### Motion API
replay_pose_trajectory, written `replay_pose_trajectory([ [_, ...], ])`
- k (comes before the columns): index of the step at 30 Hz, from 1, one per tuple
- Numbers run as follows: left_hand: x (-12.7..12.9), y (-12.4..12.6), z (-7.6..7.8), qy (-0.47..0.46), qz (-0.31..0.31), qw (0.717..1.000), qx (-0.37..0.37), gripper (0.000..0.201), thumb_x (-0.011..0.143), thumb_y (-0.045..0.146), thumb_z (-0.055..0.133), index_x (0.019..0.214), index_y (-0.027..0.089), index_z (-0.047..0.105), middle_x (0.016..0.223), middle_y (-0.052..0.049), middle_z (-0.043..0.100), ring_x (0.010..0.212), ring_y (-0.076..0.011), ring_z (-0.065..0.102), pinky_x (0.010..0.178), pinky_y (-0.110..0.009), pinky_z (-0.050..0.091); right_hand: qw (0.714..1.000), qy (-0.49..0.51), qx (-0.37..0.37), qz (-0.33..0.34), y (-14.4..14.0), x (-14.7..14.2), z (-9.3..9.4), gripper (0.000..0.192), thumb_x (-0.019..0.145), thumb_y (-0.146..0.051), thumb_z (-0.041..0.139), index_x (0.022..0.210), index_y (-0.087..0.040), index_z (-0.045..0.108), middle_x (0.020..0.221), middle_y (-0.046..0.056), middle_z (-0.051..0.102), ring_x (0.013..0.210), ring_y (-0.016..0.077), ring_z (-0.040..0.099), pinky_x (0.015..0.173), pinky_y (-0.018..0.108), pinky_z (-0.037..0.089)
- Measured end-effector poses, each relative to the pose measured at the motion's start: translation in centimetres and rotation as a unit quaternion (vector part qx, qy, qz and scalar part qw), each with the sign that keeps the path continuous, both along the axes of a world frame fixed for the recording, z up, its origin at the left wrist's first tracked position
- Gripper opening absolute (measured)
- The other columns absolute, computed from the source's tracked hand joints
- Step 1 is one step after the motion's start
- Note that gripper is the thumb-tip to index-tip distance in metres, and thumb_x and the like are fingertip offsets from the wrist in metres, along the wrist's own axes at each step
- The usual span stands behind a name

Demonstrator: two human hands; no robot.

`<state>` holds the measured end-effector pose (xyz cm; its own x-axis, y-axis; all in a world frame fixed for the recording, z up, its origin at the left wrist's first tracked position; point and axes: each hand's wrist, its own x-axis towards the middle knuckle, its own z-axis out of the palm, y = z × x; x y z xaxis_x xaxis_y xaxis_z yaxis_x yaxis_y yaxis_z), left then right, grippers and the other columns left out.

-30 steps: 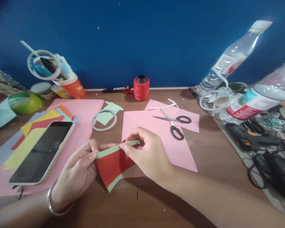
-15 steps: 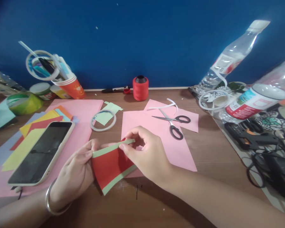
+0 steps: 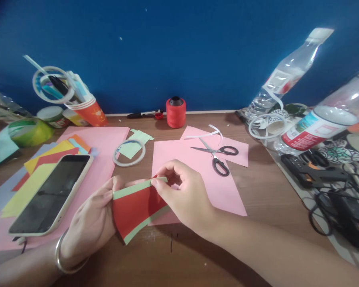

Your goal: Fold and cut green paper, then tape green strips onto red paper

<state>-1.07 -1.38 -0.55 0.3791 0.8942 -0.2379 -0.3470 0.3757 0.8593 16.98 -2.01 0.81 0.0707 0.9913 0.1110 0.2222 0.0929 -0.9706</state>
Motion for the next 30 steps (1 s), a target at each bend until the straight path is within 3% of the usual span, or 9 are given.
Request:
replay_pose_trajectory([
  [7, -0.05, 0.05, -0.03, -0.048, -0.019, 0.998, -0.040, 0.016, 0.082, 0.028, 0.040, 0.069, 0.019, 0.042, 0.084, -0.006, 0.064, 0.062, -0.0183, 0.058, 0.047, -0.027, 0.040, 1.000, 0.001, 0.004, -0.003, 0.08, 0.05, -0.09, 0.004, 0.073, -0.016, 0.058, 0.074, -0.020, 0.057, 0.072, 0.000, 0.060, 0.065, 0.0125, 0.056, 0.053, 0.023, 0.045],
  [15, 0.08, 0.09, 0.05, -0.094, -0.041, 0.994, -0.045, 0.017, 0.084, 0.026, 0.036, 0.071, 0.019, 0.042, 0.092, -0.007, 0.063, 0.061, -0.0179, 0.058, 0.040, -0.023, 0.035, 1.000, 0.008, 0.010, -0.003, -0.01, -0.02, -0.20, 0.005, 0.074, -0.016, 0.059, 0.075, -0.020, 0.056, 0.074, 0.000, 0.060, 0.064, 0.0116, 0.055, 0.054, 0.023, 0.045],
  [22, 0.28, 0.12, 0.43, -0.142, -0.043, 0.987, -0.058, 0.015, 0.083, 0.022, 0.036, 0.071, 0.018, 0.044, 0.092, -0.006, 0.060, 0.077, -0.0200, 0.057, 0.066, -0.032, 0.044, 1.000, 0.018, 0.007, -0.002, -0.10, 0.01, -0.18, 0.006, 0.074, -0.016, 0.060, 0.077, -0.020, 0.056, 0.076, 0.000, 0.060, 0.066, 0.0117, 0.055, 0.054, 0.022, 0.045],
  [30, 0.16, 0.11, 0.39, -0.168, -0.080, 0.981, -0.054, 0.013, 0.082, 0.020, 0.039, 0.073, 0.017, 0.047, 0.075, -0.004, 0.057, 0.069, -0.0166, 0.054, 0.069, -0.031, 0.043, 1.000, 0.010, 0.010, -0.011, -0.07, 0.05, -0.23, 0.008, 0.073, -0.016, 0.061, 0.077, -0.021, 0.057, 0.076, -0.002, 0.060, 0.063, 0.0091, 0.055, 0.052, 0.018, 0.045],
])
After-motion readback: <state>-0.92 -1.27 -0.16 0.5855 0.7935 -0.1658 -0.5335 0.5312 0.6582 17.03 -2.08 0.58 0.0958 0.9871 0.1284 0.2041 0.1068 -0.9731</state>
